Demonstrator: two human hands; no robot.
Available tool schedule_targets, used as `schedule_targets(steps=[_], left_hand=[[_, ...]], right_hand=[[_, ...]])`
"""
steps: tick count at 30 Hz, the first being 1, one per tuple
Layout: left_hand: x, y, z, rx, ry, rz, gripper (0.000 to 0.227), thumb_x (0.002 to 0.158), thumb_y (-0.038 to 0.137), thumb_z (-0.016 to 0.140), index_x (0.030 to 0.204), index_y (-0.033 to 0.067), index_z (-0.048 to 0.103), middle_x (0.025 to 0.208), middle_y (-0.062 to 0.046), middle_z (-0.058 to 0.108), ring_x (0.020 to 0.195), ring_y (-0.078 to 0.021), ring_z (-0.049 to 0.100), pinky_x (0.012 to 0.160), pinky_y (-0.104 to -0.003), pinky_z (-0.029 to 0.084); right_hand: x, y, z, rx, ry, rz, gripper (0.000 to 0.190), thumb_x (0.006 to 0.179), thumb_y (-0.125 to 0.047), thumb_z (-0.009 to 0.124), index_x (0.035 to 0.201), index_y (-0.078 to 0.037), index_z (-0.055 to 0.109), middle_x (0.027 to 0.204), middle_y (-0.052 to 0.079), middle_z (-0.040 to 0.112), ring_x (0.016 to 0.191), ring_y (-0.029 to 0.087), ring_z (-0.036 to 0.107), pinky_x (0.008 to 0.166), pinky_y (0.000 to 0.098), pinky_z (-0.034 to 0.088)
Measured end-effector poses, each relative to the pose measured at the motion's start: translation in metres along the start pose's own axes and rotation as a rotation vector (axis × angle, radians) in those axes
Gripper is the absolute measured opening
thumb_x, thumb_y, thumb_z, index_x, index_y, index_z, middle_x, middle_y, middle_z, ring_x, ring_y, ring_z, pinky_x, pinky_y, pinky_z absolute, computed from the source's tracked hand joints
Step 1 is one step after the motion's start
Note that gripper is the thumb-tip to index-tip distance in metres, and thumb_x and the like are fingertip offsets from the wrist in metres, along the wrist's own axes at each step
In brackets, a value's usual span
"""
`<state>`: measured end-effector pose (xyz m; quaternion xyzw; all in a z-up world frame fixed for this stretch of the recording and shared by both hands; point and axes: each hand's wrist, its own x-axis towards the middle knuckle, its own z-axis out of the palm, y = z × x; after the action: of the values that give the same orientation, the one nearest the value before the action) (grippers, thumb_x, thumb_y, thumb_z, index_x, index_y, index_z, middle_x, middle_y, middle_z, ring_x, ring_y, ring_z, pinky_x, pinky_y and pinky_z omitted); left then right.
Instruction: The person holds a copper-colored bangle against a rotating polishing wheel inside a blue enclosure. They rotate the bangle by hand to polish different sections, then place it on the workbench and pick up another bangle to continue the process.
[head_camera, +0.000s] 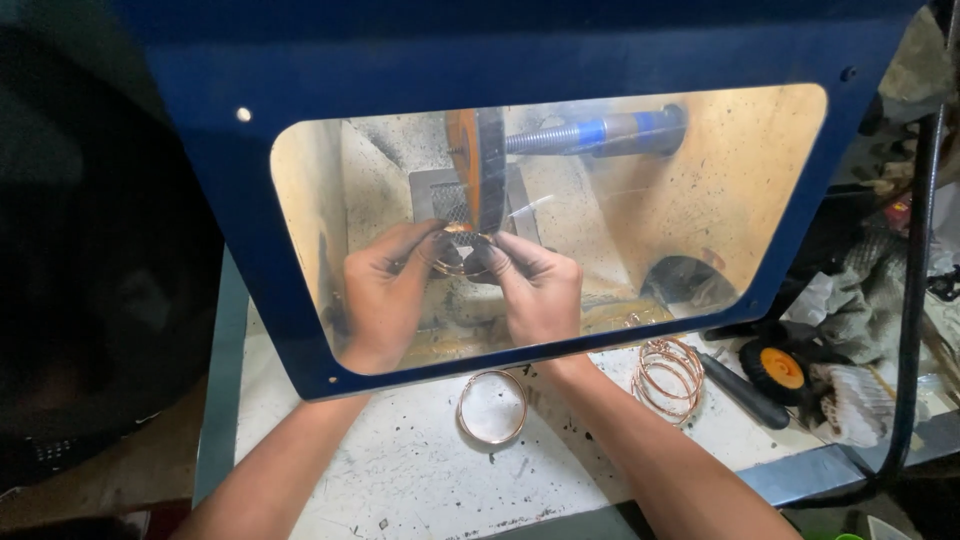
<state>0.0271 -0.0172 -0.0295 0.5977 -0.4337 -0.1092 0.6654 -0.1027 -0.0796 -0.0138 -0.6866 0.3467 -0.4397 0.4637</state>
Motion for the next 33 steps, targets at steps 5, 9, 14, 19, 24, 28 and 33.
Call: schedule_targets(steps=[5, 9, 14, 19, 24, 28, 33], left_hand=[[0.001, -0.001, -0.001, 0.000, -0.009, 0.022, 0.015, 0.102, 0.018, 0.069, 0.108, 0.0095, 0.080, 0.090, -0.012, 0.079, 0.092, -0.0189, 0.075, 0.083, -0.036, 0.058], [0.000, 0.008, 0.000, 0.008, 0.011, 0.075, 0.015, 0.101, 0.018, 0.069, 0.106, 0.0095, 0.080, 0.089, -0.012, 0.079, 0.092, -0.0215, 0.076, 0.084, -0.037, 0.058], [0.001, 0.005, -0.002, -0.002, 0.009, 0.049, 0.016, 0.103, 0.015, 0.066, 0.107, 0.0080, 0.079, 0.091, -0.014, 0.078, 0.094, -0.0217, 0.075, 0.086, -0.038, 0.057], [-0.004, 0.035, -0.007, 0.072, 0.047, 0.365, 0.009, 0.096, 0.013, 0.074, 0.099, 0.0086, 0.082, 0.086, -0.013, 0.079, 0.083, -0.0280, 0.078, 0.072, -0.036, 0.061], [-0.006, 0.035, -0.005, 0.078, 0.047, 0.647, 0.016, 0.088, 0.008, 0.080, 0.104, 0.0072, 0.082, 0.094, -0.010, 0.080, 0.085, -0.0254, 0.079, 0.072, -0.035, 0.065], [-0.006, 0.040, -0.002, 0.082, 0.050, 0.732, 0.017, 0.087, 0.007, 0.081, 0.104, 0.0054, 0.081, 0.095, -0.010, 0.079, 0.084, -0.0235, 0.080, 0.070, -0.032, 0.066], [-0.008, 0.046, 0.002, 0.050, 0.075, 0.691, 0.015, 0.087, 0.002, 0.079, 0.102, 0.0034, 0.081, 0.090, -0.011, 0.079, 0.080, -0.0239, 0.079, 0.066, -0.034, 0.065]], right_hand=[[0.001, -0.001, 0.001, 0.001, -0.005, -0.007, 0.020, 0.098, -0.020, 0.070, 0.114, -0.013, 0.079, 0.094, 0.012, 0.081, 0.099, 0.021, 0.074, 0.090, 0.0428, 0.060], [0.000, 0.000, -0.001, 0.016, 0.017, -0.024, 0.020, 0.097, -0.019, 0.072, 0.114, -0.013, 0.080, 0.094, 0.012, 0.081, 0.098, 0.020, 0.074, 0.090, 0.0410, 0.061], [-0.005, -0.012, 0.005, 0.020, 0.011, -0.015, 0.020, 0.097, -0.020, 0.070, 0.113, -0.012, 0.080, 0.094, 0.013, 0.081, 0.100, 0.021, 0.073, 0.089, 0.0433, 0.061], [-0.010, -0.011, -0.004, 0.044, 0.098, -0.382, 0.014, 0.096, -0.004, 0.070, 0.106, -0.003, 0.080, 0.087, 0.017, 0.079, 0.087, 0.027, 0.078, 0.078, 0.0425, 0.063], [-0.010, -0.016, -0.015, 0.111, 0.146, -0.628, 0.009, 0.085, 0.007, 0.080, 0.092, 0.002, 0.078, 0.085, 0.016, 0.077, 0.085, 0.027, 0.077, 0.082, 0.0398, 0.064], [-0.009, -0.011, -0.017, 0.112, 0.154, -0.646, 0.011, 0.084, 0.011, 0.078, 0.092, 0.003, 0.078, 0.086, 0.015, 0.077, 0.088, 0.028, 0.077, 0.084, 0.0413, 0.063], [-0.010, -0.017, -0.021, 0.118, 0.142, -0.586, 0.008, 0.090, 0.007, 0.072, 0.095, 0.002, 0.077, 0.085, 0.016, 0.077, 0.088, 0.030, 0.078, 0.082, 0.0437, 0.064]])
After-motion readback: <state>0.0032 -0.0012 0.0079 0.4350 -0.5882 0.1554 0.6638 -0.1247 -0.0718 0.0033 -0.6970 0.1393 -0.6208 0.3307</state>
